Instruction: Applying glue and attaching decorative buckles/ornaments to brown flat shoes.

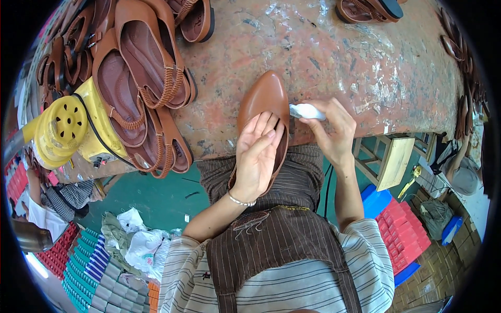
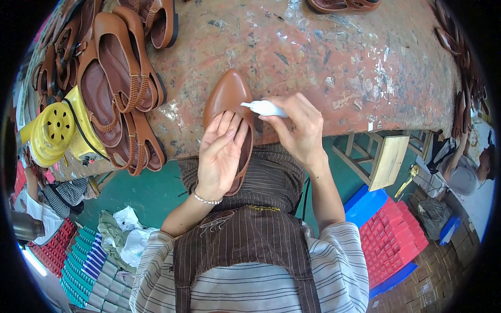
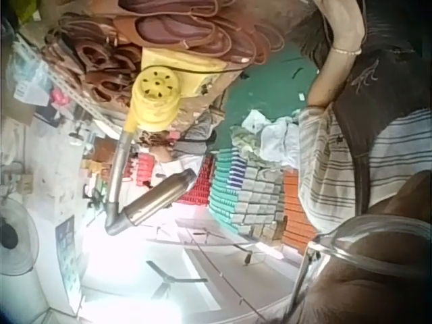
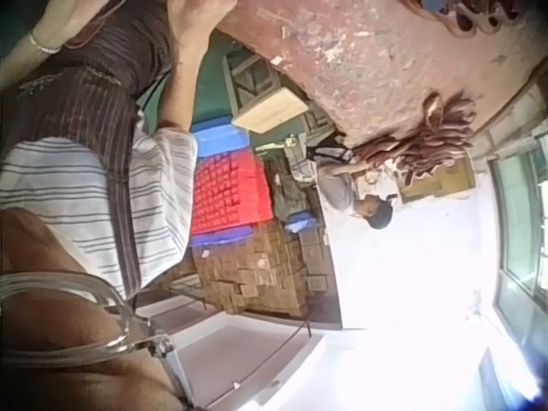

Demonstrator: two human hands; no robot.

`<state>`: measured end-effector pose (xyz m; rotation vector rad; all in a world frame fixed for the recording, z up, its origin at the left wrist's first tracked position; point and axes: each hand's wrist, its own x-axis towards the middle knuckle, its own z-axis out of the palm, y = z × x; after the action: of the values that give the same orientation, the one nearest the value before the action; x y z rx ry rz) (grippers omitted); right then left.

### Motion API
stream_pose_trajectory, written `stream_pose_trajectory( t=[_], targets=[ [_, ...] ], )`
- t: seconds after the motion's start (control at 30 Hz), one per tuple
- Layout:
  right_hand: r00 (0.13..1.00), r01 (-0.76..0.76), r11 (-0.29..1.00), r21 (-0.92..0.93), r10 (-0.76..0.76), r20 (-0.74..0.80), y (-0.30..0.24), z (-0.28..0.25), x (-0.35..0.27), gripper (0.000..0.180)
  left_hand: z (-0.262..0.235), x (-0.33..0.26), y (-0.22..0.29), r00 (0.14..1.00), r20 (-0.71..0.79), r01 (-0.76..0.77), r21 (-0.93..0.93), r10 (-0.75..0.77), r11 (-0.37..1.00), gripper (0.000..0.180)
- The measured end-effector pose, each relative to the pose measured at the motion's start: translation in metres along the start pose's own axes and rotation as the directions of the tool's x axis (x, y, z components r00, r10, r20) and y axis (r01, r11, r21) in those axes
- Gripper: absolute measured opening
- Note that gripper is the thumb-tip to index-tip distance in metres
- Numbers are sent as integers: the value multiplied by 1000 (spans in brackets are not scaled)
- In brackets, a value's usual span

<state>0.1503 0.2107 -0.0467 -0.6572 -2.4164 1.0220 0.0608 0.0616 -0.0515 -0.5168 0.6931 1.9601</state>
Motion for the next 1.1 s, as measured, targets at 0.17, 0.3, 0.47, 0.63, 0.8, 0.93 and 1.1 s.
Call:
stream_pose_trajectory(
  t=[0.17,0.3,0.47,0.63,0.8,0.93,1.1],
  targets=[
    [998,38,995,-96,-32,61,-3,3,2,28,-3,7,-6,993,115,-18,39,14,999,58],
    [994,91,984,-152,-81,73,-2,4,7,26,-1,7,-6,994,112,-21,53,15,998,59],
    [989,109,973,-205,-86,116,-4,3,11,24,-2,7,-5,995,97,-13,68,7,998,59],
    [986,123,968,-219,-94,136,-5,4,14,23,-4,7,-6,994,112,-20,74,11,997,57],
    [983,135,959,-250,-99,152,-7,3,16,21,-2,8,-5,992,123,-21,74,12,997,57],
    [982,131,963,-234,-93,166,-9,3,17,21,-1,7,-5,994,111,-18,81,9,997,57],
    [978,154,961,-231,-115,171,-11,1,20,20,-3,7,-6,995,95,-20,82,12,996,58]
  ],
)
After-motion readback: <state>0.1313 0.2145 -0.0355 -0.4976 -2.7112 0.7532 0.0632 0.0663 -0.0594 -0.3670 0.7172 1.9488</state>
